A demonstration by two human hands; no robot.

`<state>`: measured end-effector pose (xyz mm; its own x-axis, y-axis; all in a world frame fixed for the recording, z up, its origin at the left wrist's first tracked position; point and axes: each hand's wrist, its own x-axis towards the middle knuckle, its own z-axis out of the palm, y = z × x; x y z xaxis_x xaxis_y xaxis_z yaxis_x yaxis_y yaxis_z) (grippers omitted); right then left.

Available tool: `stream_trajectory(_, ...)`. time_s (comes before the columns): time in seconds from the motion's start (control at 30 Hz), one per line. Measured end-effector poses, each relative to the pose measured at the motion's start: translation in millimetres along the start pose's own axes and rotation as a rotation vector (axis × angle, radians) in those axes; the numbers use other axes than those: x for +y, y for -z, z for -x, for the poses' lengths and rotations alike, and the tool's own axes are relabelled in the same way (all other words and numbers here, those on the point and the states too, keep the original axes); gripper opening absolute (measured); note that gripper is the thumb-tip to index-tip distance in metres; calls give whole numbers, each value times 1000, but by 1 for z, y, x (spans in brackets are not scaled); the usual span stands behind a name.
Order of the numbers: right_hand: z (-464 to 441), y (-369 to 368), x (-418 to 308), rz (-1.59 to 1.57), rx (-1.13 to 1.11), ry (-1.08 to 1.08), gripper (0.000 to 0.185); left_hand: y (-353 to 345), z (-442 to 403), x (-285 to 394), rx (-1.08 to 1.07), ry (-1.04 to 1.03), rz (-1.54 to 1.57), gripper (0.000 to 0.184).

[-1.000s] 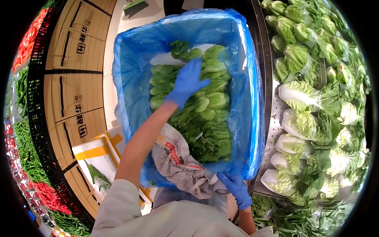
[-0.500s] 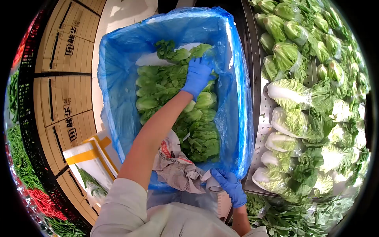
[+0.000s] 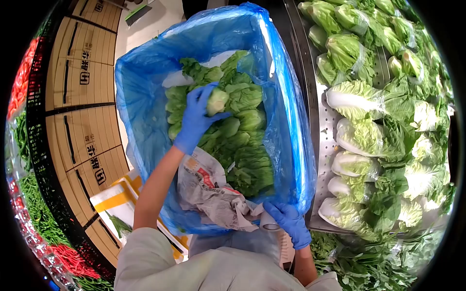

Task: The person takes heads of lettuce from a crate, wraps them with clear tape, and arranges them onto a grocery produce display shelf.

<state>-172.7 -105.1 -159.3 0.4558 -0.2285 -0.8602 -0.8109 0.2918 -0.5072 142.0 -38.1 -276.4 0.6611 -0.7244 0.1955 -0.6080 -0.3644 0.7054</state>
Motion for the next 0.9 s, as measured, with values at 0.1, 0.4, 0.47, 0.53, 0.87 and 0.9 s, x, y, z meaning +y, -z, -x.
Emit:
stream_trajectory(0.1, 8, 6, -25, 119, 58, -100, 37, 48, 7, 31, 41, 159, 108, 80)
stream_trajectory(0.4, 19, 21, -86, -4, 253, 202, 43, 129, 27, 50, 117, 571, 1057, 68)
stream_trajectory(0.47, 0, 11, -108, -85, 106, 342, 55, 124, 29, 50, -3, 534, 1043, 68)
stream_trajectory(0.53, -21, -2, -123, -28, 36, 413, 62, 106, 30, 56, -306, 402, 1041, 67)
stream_trajectory(0.87, -72, -25, -45, -732, -160, 188, 40, 27, -5, 74, -503, 576, 1621, 33)
stream_trajectory(0.9, -75, -26, -49, -734, -159, 185, 40, 9, -13, 67, -504, 579, 1621, 33)
